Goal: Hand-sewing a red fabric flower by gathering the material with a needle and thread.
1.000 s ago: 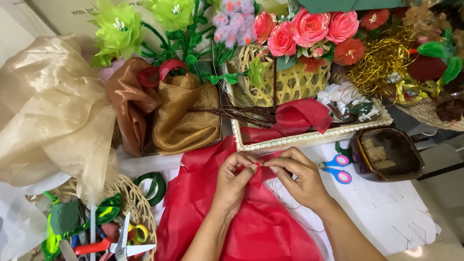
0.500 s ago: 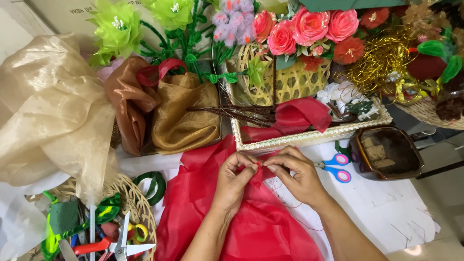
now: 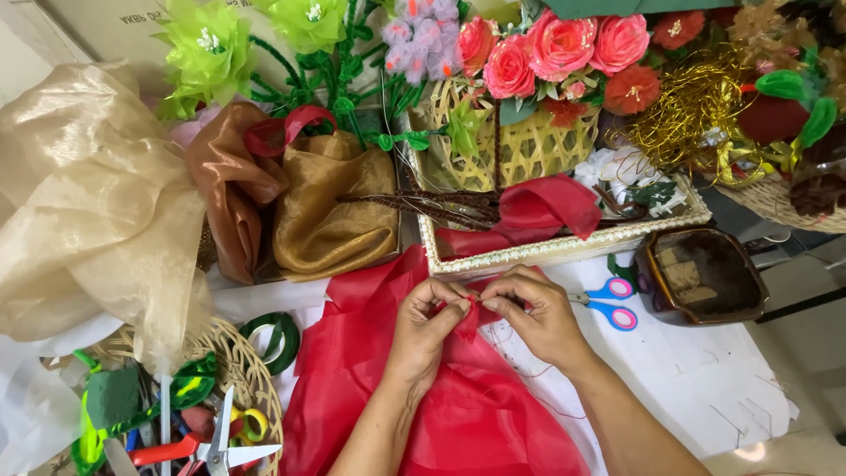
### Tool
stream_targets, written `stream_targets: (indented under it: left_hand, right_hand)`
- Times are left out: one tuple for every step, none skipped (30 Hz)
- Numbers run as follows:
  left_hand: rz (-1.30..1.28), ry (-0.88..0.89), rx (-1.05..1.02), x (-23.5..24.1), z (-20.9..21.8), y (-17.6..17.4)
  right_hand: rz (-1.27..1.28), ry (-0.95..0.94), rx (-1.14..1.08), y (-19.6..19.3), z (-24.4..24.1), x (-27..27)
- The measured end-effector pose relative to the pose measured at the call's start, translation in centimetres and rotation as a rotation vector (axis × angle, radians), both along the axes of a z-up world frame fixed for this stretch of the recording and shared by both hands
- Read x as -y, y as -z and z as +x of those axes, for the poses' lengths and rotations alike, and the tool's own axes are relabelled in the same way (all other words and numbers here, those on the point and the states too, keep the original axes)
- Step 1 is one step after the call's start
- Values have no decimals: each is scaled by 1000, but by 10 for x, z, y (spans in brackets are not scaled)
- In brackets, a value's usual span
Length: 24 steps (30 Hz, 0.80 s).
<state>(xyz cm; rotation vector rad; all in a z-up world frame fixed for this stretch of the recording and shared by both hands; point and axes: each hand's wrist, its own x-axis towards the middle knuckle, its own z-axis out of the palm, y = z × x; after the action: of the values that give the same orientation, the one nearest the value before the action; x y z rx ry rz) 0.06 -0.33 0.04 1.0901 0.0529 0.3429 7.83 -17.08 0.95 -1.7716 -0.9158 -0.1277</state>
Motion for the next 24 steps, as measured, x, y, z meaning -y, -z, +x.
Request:
stream_targets:
  left_hand:
    - [-6, -3, 12, 0, 0, 1]
    - [-7, -2, 12, 1, 0, 1]
    - [-16, -5, 1, 1, 0, 1]
    - [-26, -8, -11, 1, 0, 1]
    - [-27, -8, -11, 1, 0, 1]
    - [-33, -3, -3, 1, 0, 1]
    - [-38, 2, 5, 1, 0, 0]
    - [-38, 2, 5, 1, 0, 1]
    - [-38, -7, -5, 2, 0, 1]
    - [-38, -15, -15, 2, 0, 2]
    - [-38, -15, -15, 2, 0, 1]
    - [-36, -12, -14, 2, 0, 1]
    - [-35, -10, -13, 2, 0, 1]
    - [-34, -10, -13, 2, 0, 1]
    - [-28, -15, -14, 3, -1, 1]
    - [-22, -19, -16, 3, -1, 2]
    - [-22, -20, -16, 3, -1, 1]
    - [-12, -31, -23, 3, -1, 1]
    - [-2, -41, -31, 3, -1, 0]
    - [-1, -42, -31, 3, -1, 0]
    - [29, -52, -29, 2, -1, -1]
    - [59, -63, -28, 2, -1, -1]
    - [59, -63, -28, 2, 0, -1]
    - [100, -70, -28, 2, 0, 0]
  right_hand:
    - [4, -3, -2, 0, 0, -1]
    - [3, -3, -2, 1, 0, -1]
    - [5, -2, -10, 1, 0, -1]
    - [7, -1, -18, 2, 0, -2]
    - [6, -2, -18, 2, 0, -2]
    - [10, -4, -22, 2, -1, -2]
    - [15, -7, -25, 2, -1, -3]
    - [15, -7, -25, 2, -1, -4]
    - [12, -3, -31, 2, -1, -4]
    - [10, 1, -37, 2, -2, -5]
    - [10, 1, -37, 6, -1, -5]
    - [16, 14, -94, 9, -1, -5]
    - [21, 27, -151, 13, -1, -5]
    - [21, 27, -151, 17, 0, -5]
    - [29, 33, -176, 21, 0, -5]
    - [37, 40, -201, 25, 0, -4]
    - [37, 39, -201, 25, -1, -4]
    - [53, 34, -265, 25, -2, -4]
    - [69, 29, -329, 26, -3, -4]
    - [69, 28, -329, 23, -4, -4]
    - [78, 21, -334, 19, -6, -4]
    - [86, 14, -338, 16, -7, -4]
    - [86, 14, -338, 14, -9, -4]
    - [103, 3, -332, 12, -10, -4]
